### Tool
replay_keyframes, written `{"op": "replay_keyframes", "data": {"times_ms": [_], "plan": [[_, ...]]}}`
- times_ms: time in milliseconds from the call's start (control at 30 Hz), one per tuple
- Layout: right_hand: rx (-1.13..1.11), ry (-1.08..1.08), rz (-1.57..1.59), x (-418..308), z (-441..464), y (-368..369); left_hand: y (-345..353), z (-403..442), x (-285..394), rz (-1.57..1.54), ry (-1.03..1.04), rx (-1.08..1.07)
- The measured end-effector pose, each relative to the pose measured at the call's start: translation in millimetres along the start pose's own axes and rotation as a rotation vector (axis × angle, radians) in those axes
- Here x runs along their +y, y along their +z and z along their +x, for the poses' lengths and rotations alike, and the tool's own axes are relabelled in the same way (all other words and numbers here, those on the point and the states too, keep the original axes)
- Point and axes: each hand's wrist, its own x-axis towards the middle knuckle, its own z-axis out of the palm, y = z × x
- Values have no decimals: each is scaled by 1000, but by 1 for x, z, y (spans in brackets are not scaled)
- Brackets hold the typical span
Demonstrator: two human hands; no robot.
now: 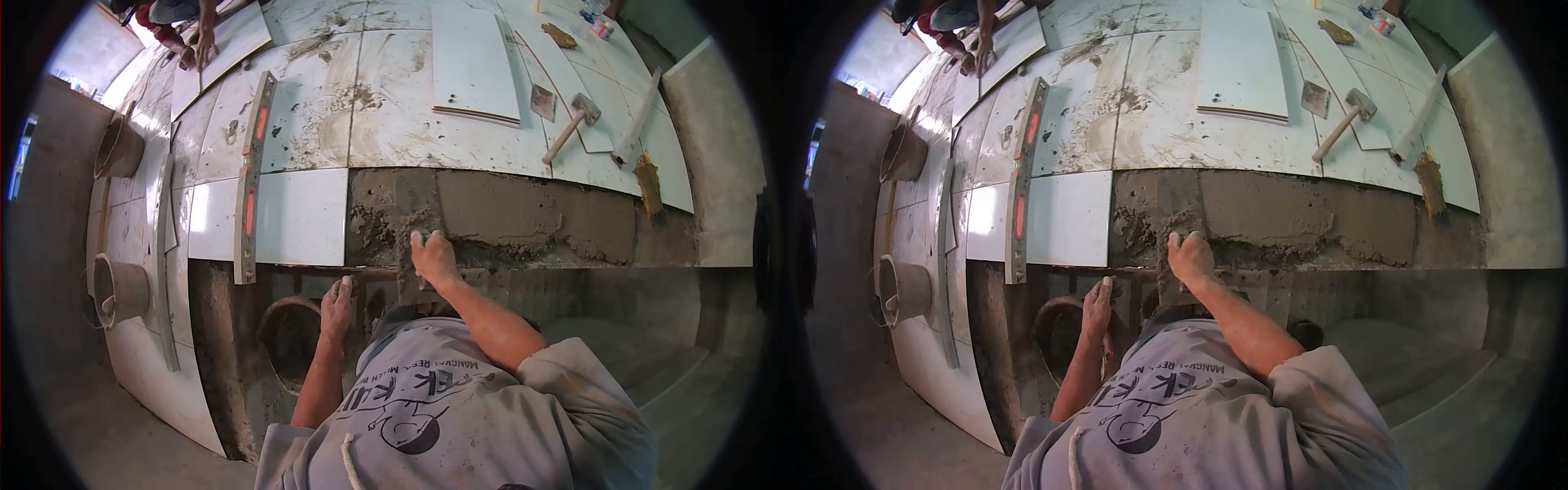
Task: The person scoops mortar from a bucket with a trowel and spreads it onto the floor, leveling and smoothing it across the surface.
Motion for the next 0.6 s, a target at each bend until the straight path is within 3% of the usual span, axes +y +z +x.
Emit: {"op": "replay_keyframes", "data": {"times_ms": [133,333,600], "plan": [[-91,-106,-97,-32,-3,24,-11,-3,-25,48,-23,30],[32,-212,-411,-25,-8,-12,-4,-17,-5,-5,-86,0],[190,153,-453,51,-5,-126,13,29,15,130,80,-160]]}}
